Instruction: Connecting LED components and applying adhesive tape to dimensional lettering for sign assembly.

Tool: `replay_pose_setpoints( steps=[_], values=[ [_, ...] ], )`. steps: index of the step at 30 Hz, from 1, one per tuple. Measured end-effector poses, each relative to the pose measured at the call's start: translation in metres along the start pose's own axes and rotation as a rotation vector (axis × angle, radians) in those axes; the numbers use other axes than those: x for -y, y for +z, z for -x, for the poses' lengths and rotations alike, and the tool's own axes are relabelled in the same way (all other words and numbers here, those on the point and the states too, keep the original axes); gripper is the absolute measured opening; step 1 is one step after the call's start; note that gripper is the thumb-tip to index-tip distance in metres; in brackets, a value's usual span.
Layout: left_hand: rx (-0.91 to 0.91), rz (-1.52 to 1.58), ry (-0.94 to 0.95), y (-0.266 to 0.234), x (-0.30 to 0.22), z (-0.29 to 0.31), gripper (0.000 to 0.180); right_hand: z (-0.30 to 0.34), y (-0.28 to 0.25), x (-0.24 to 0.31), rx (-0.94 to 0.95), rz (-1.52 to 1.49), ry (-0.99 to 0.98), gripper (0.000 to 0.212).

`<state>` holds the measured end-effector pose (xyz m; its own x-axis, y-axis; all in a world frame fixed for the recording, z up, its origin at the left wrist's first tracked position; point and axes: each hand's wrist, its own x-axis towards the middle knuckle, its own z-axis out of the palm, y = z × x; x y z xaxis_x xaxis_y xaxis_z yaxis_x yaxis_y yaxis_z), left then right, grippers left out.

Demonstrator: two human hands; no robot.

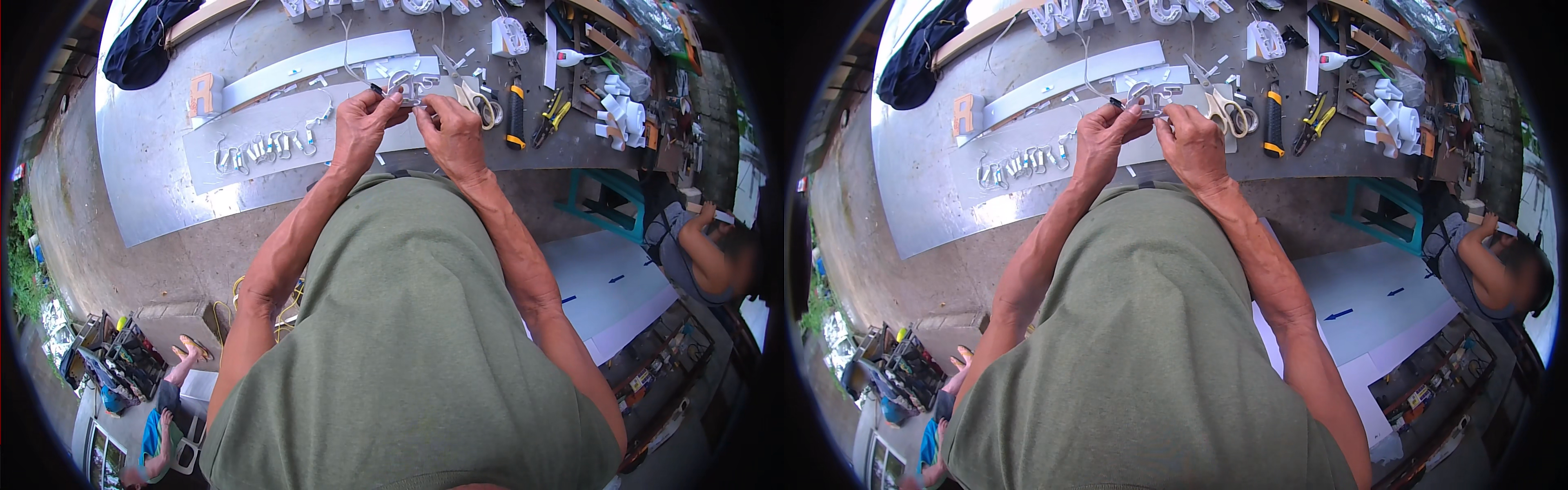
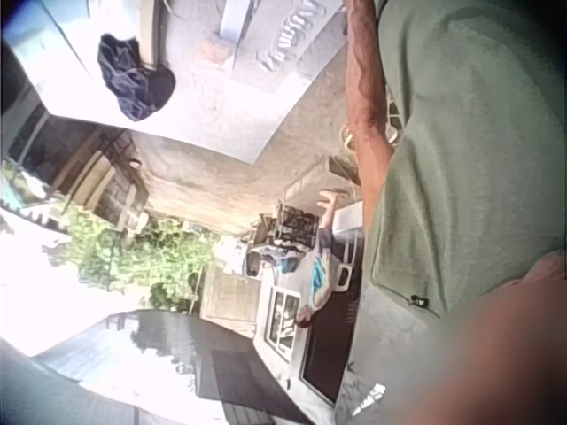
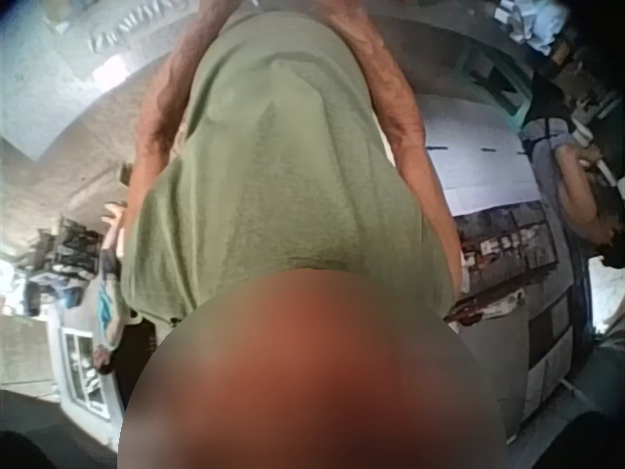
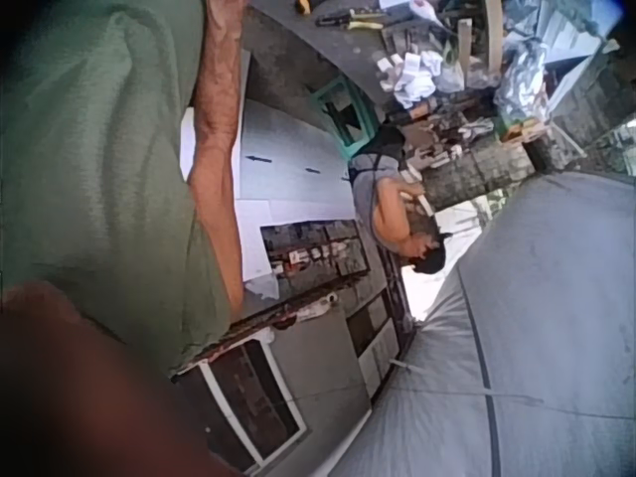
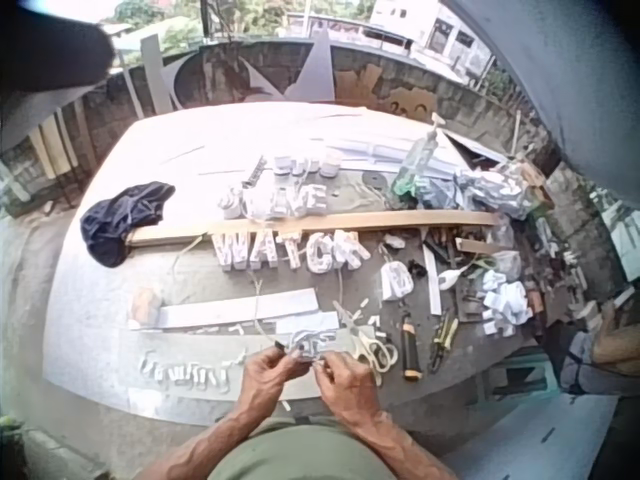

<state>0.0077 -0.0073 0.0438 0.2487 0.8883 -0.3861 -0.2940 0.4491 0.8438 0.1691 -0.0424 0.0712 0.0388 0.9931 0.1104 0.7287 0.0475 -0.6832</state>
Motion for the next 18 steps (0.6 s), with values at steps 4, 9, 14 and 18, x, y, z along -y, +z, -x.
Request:
replay_pose_setpoints(
  steps=[4,9,14,18],
  values=[
    [0.004,-0.067,0.047,0.0031,-0.0004,0.0009,0.025,-0.0012,0.0003,0.0016,-0.008,0.152,-0.095,0.013],
    [-0.008,-0.233,0.082,0.0042,0.0022,0.0003,0.024,-0.0002,0.0024,-0.0030,0.012,0.222,-0.155,0.014],
    [-0.001,-0.337,0.111,0.0021,0.0074,-0.0004,0.026,-0.0035,0.0058,-0.0003,-0.025,0.011,0.082,0.011],
    [-0.024,-0.451,0.122,0.0056,0.0052,0.0014,0.027,-0.0052,0.0087,0.0008,-0.065,0.000,0.121,0.013]
  ],
)
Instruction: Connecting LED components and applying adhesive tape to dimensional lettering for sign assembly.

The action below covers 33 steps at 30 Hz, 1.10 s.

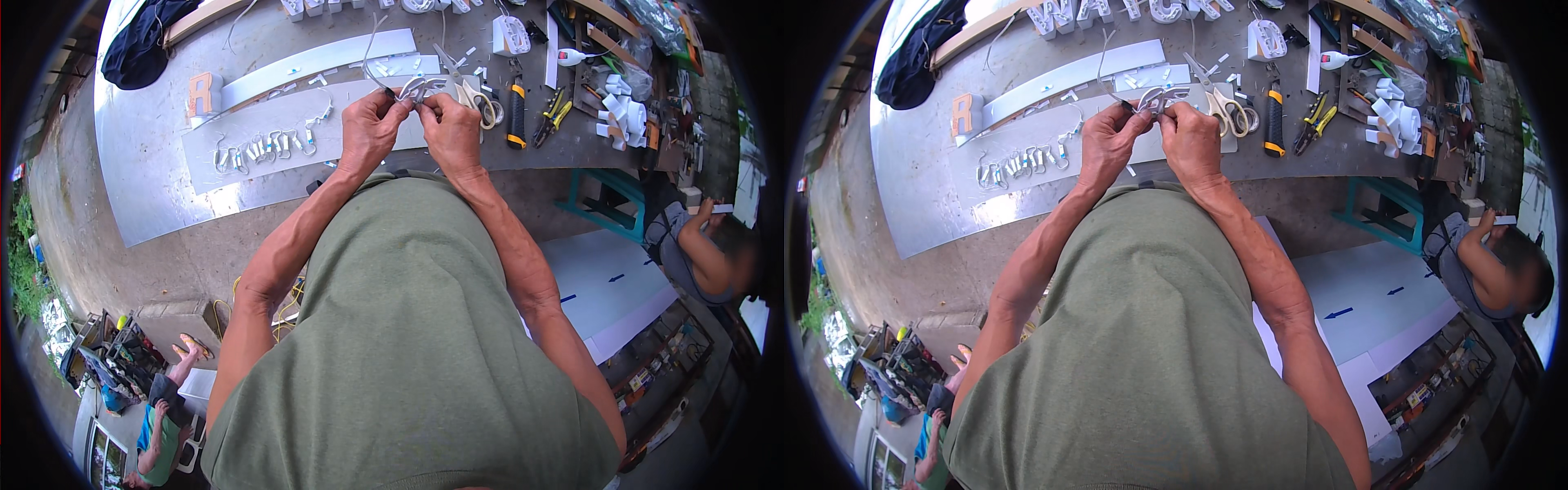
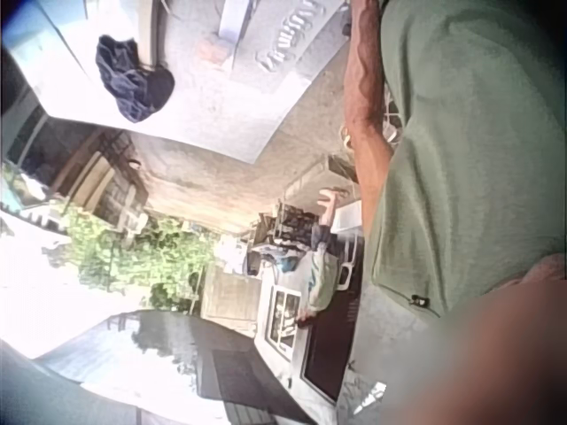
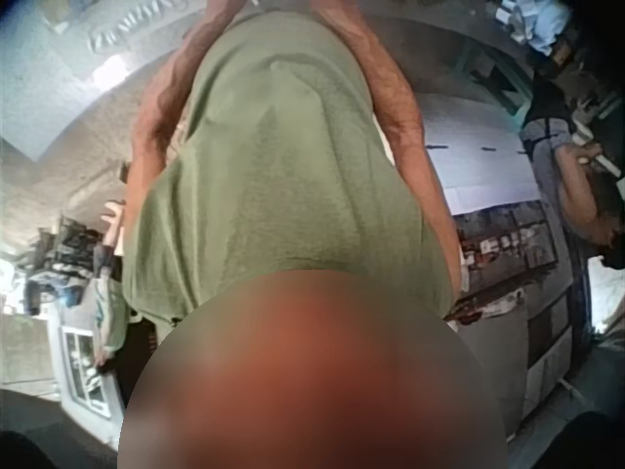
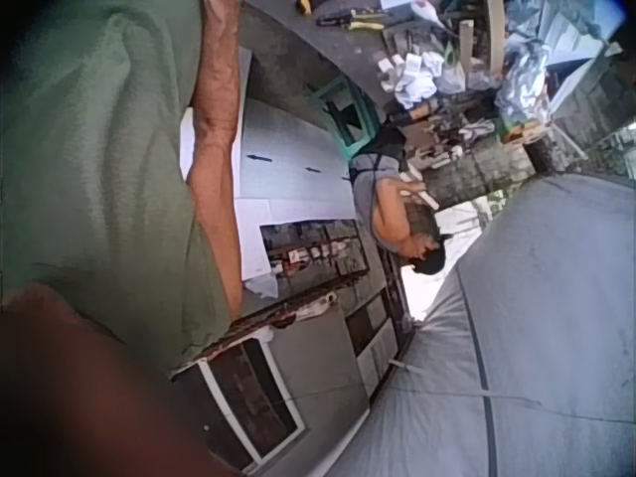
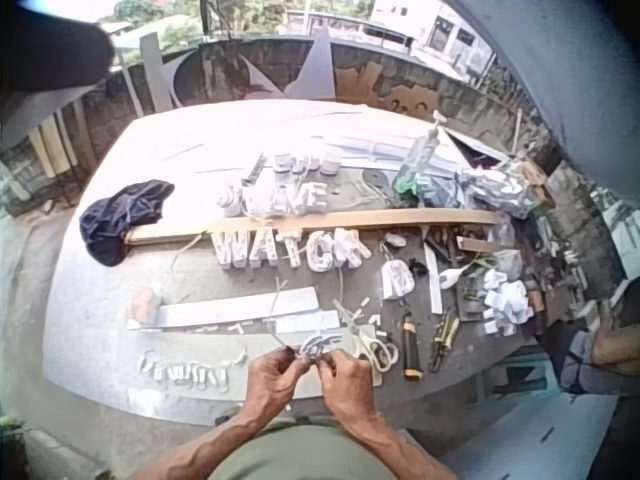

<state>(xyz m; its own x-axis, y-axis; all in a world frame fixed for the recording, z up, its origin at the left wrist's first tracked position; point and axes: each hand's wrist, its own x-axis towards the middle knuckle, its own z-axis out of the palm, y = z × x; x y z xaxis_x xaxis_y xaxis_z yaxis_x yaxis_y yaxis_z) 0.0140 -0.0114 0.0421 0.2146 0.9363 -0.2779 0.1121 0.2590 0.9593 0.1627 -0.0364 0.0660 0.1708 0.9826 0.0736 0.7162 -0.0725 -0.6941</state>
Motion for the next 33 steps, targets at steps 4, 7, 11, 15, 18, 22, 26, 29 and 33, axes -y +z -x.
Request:
replay_pose_setpoints(
  steps=[4,7,11,15,18,22,26,29,33],
  values=[
    [0.008,0.058,-0.016,0.001,-0.002,0.000,0.026,-0.001,0.005,-0.001,0.035,-0.151,0.214,0.013],
    [0.014,0.184,-0.044,0.001,0.000,-0.001,0.024,-0.002,0.005,0.002,0.049,-0.353,0.404,0.016],
    [-0.005,0.473,-0.065,0.003,0.000,-0.001,0.022,-0.002,0.009,-0.001,0.032,-0.670,0.538,0.016],
    [0.047,0.476,-0.095,0.001,0.003,-0.004,0.020,-0.004,0.010,-0.006,0.042,-0.773,0.570,0.013],
    [0.034,0.537,-0.075,0.001,0.003,-0.003,0.021,-0.005,0.011,-0.009,0.078,-0.956,0.671,0.011],
    [0.060,0.533,-0.104,-0.001,0.005,-0.005,0.021,-0.004,0.011,-0.013,0.110,-1.125,0.700,0.012],
    [0.066,0.617,-0.126,-0.001,0.010,-0.005,0.022,-0.002,0.013,-0.013,0.089,-1.091,0.705,0.013],
    [0.041,0.706,-0.188,0.000,0.008,-0.006,0.022,0.001,0.013,-0.013,0.051,-1.074,0.676,0.014],
    [0.016,0.690,-0.205,-0.002,0.010,-0.006,0.023,0.004,0.006,-0.007,0.076,-0.850,0.567,0.016]
  ],
)
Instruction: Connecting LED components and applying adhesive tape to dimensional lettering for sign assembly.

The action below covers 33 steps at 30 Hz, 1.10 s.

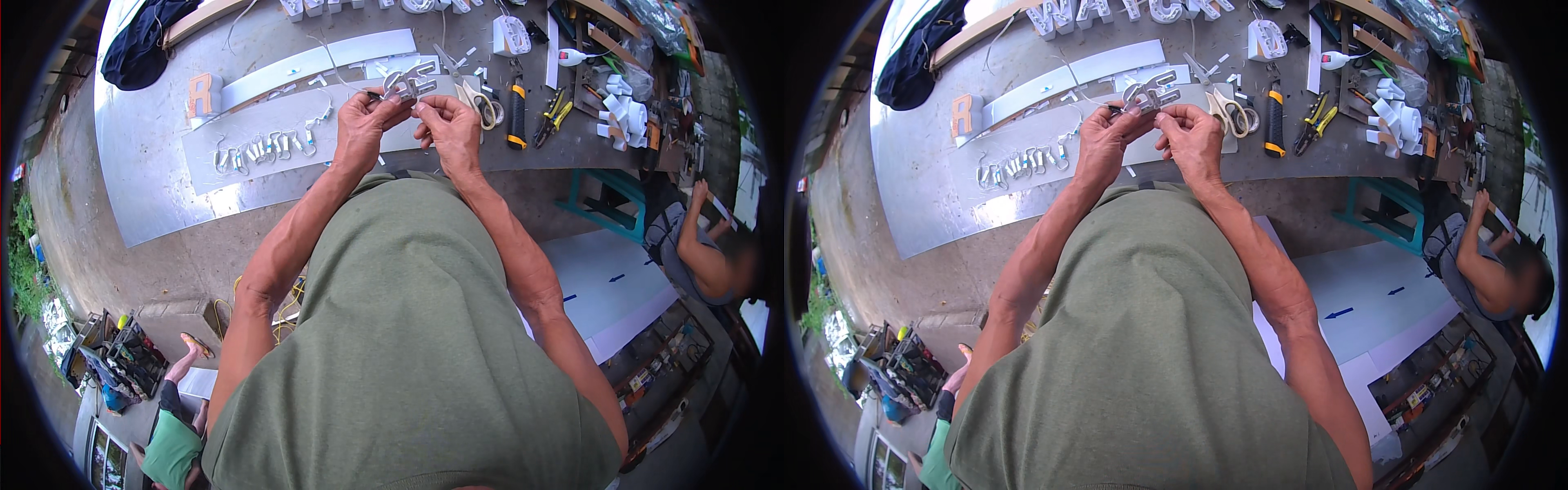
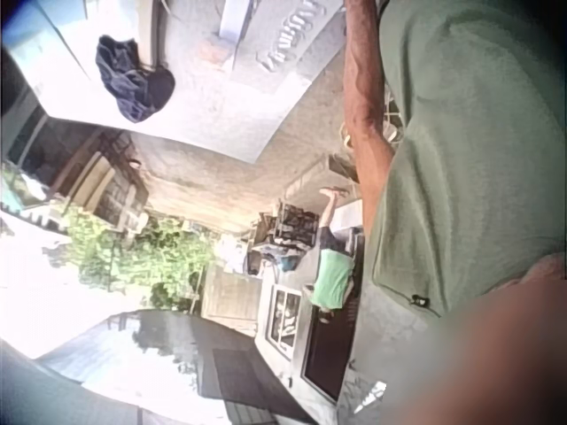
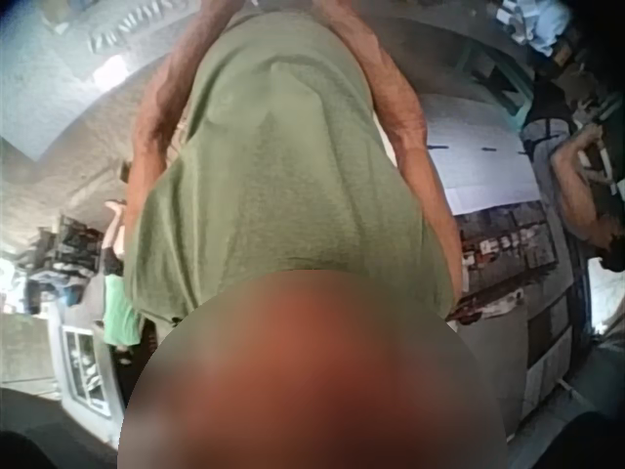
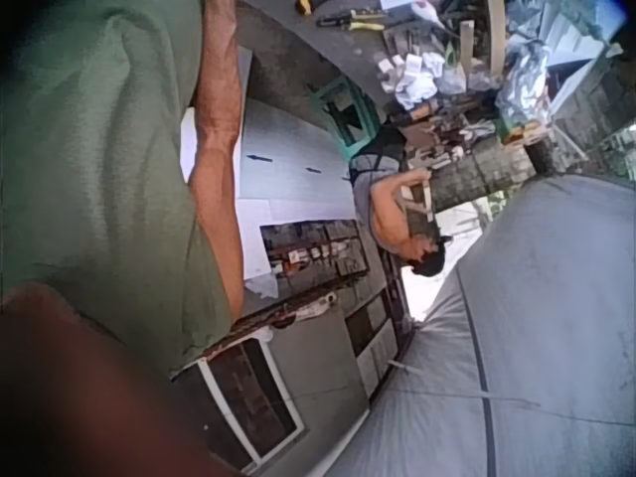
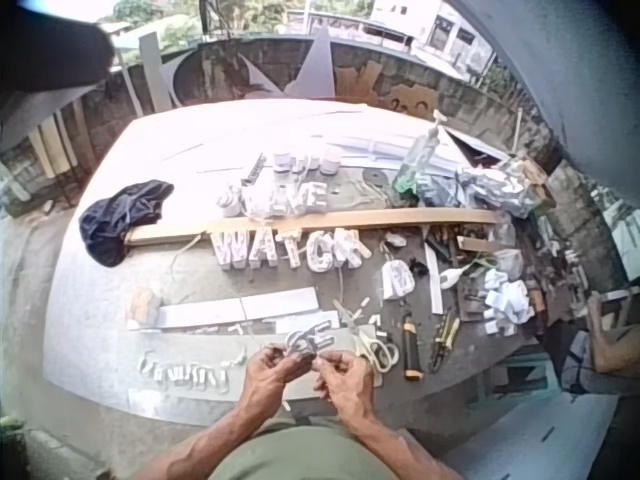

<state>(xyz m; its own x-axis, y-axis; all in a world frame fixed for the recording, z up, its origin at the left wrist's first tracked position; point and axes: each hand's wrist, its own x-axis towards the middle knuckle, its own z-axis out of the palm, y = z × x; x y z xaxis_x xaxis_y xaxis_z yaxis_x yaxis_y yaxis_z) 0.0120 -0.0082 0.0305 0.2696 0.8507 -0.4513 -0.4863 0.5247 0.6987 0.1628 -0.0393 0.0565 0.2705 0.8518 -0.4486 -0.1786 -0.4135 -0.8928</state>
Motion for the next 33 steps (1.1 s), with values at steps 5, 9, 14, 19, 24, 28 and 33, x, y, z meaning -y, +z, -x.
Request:
replay_pose_setpoints(
  steps=[5,9,14,19,24,28,33],
  values=[
    [0.010,-0.009,0.004,0.000,0.001,-0.001,0.028,-0.001,0.003,0.004,-0.008,0.105,-0.018,0.020],
    [0.033,-0.041,0.009,0.001,0.001,0.001,0.027,-0.003,0.002,0.002,-0.006,0.115,-0.010,0.020],
    [0.053,-0.179,0.112,0.005,0.001,0.003,0.021,-0.004,0.001,0.000,-0.023,0.048,0.006,0.018],
    [0.055,-0.200,0.089,0.004,0.000,0.003,0.021,-0.007,0.000,-0.007,-0.013,-0.167,0.054,0.018],
    [0.049,-0.212,0.079,0.002,0.002,0.001,0.019,-0.010,-0.001,-0.011,-0.013,-0.255,0.095,0.017],
    [0.054,-0.250,0.106,0.003,0.002,0.001,0.018,-0.011,-0.002,-0.013,0.009,-0.285,0.100,0.017],
    [0.045,-0.269,0.108,0.004,0.000,0.001,0.017,-0.011,-0.001,-0.012,0.022,-0.262,0.054,0.016]
  ],
)
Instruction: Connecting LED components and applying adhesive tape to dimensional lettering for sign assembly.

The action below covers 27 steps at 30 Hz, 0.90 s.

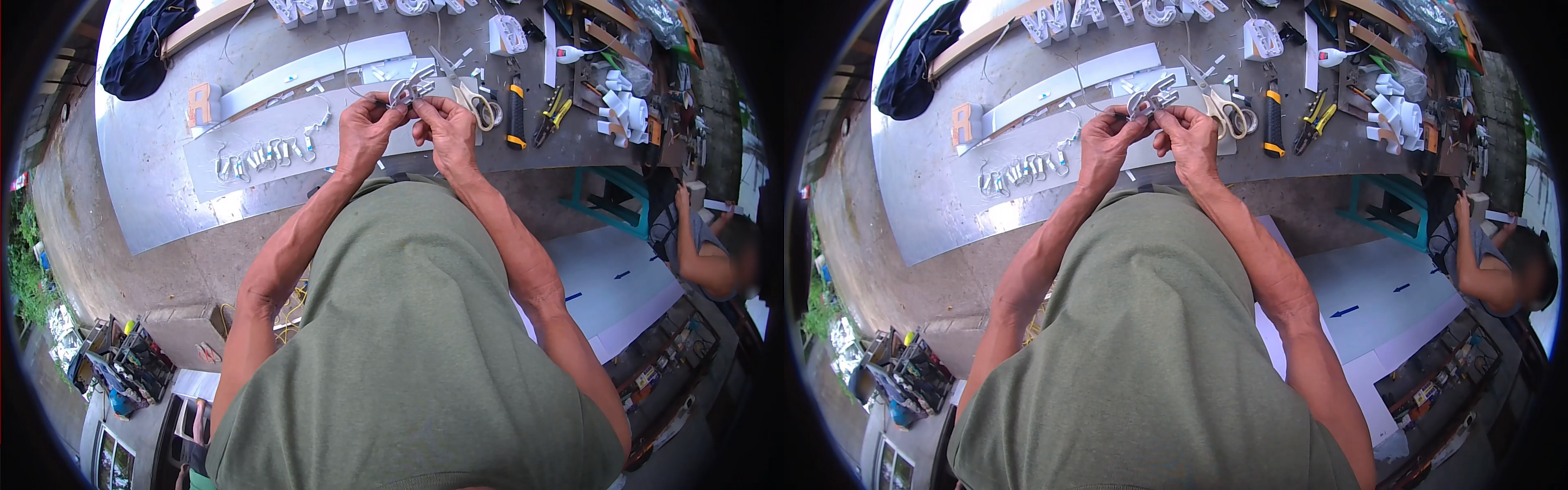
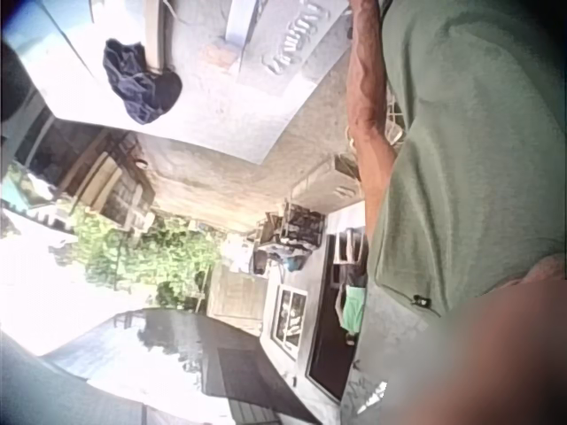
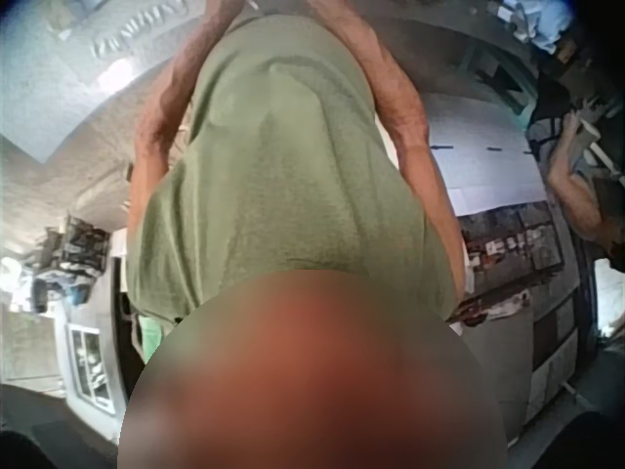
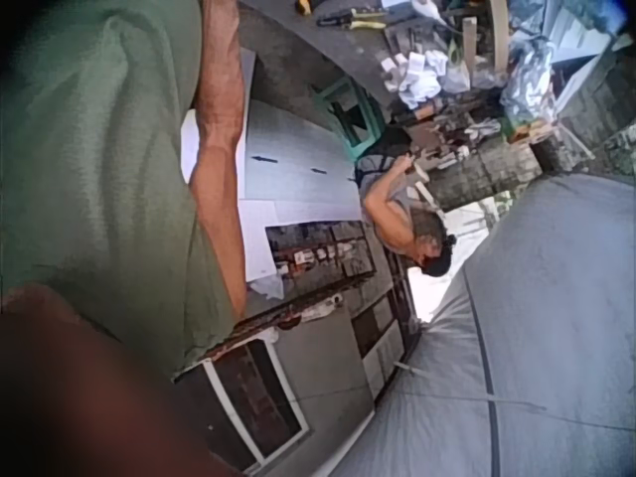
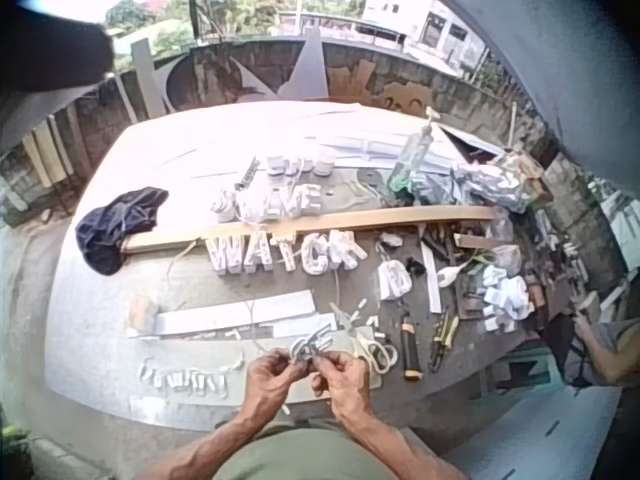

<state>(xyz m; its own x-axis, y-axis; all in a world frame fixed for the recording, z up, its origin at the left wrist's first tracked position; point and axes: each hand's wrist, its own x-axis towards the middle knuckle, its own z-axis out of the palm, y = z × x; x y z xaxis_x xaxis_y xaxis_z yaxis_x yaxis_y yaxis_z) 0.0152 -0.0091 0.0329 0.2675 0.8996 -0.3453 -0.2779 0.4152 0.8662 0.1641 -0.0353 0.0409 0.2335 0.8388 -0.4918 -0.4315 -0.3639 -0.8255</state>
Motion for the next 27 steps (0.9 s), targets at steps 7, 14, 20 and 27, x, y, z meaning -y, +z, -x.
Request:
replay_pose_setpoints(
  steps=[7,14,20,27],
  values=[
    [-0.017,0.002,0.013,0.003,-0.002,0.001,0.017,-0.001,0.001,-0.003,0.018,0.025,-0.057,0.016],
    [0.022,-0.044,0.006,-0.001,0.001,0.000,0.019,-0.004,0.000,-0.008,-0.002,0.019,0.006,0.016],
    [0.014,0.048,-0.034,-0.003,0.001,-0.003,0.022,-0.002,-0.004,-0.001,0.060,-0.102,0.070,0.018],
    [-0.043,0.232,-0.143,-0.005,-0.012,-0.001,0.031,0.012,-0.011,0.017,-0.024,0.544,-0.192,0.017]
  ],
)
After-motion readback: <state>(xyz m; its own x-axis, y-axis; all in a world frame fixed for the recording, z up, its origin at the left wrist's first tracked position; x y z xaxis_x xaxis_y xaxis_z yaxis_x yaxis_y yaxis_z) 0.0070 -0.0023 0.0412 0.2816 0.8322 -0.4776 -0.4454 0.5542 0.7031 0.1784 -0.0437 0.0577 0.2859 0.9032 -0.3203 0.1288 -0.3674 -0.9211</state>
